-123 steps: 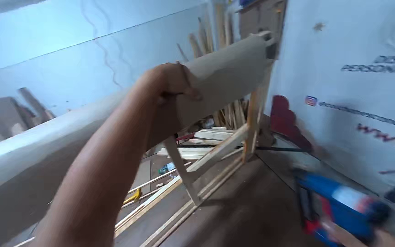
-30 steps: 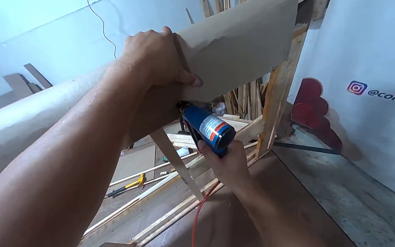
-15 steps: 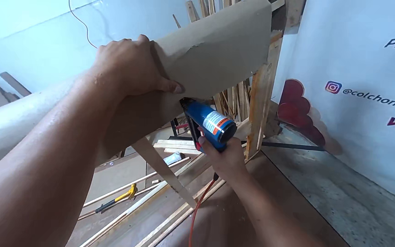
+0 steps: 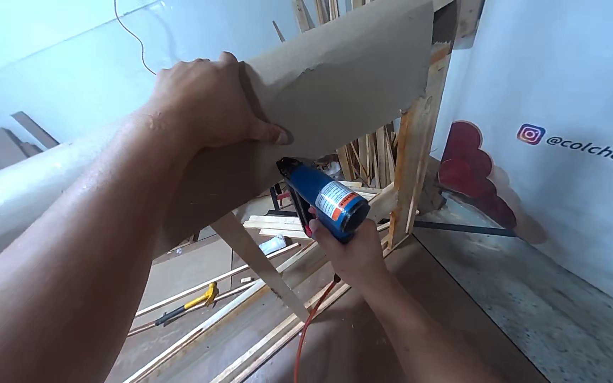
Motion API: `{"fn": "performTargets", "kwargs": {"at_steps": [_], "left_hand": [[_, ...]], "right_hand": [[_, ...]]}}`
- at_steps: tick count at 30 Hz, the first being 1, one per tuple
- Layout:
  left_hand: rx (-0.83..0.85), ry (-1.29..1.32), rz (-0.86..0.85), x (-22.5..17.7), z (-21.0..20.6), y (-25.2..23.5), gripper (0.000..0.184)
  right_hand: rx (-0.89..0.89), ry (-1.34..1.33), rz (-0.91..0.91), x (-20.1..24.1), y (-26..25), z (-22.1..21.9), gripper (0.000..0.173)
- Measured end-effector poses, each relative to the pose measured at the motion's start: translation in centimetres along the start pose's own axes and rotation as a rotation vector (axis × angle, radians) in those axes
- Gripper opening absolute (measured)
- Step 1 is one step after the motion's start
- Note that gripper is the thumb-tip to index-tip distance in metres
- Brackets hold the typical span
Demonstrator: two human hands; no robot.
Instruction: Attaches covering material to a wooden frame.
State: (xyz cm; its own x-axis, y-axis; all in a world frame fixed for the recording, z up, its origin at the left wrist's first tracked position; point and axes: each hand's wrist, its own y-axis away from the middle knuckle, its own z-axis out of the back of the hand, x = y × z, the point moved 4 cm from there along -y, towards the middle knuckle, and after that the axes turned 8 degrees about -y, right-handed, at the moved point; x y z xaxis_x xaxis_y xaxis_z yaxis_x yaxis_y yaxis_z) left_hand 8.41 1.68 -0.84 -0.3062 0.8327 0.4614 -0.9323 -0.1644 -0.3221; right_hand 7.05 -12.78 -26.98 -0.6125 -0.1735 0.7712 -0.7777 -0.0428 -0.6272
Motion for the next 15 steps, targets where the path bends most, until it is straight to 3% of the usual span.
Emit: {"fn": "performTargets", "kwargs": {"at_steps": [4, 10, 15], "left_hand": [[0.008, 0.010, 0.013, 0.1, -0.2, 0.0, 0.118], [0.019, 0.014, 0.020, 0.1, -0.4, 0.0, 0.121], [0.017, 0.014, 0.011, 0.2, -0.7, 0.0, 0.118]], "right_hand": [[0.020, -0.082, 0.017, 0.3, 1.4, -1.6, 0.017], [0.061, -0.139, 0.078, 1.0, 2.9, -4.3, 0.032], [0.084, -0.123, 0.070, 0.9, 2.8, -4.5, 0.030]]}}
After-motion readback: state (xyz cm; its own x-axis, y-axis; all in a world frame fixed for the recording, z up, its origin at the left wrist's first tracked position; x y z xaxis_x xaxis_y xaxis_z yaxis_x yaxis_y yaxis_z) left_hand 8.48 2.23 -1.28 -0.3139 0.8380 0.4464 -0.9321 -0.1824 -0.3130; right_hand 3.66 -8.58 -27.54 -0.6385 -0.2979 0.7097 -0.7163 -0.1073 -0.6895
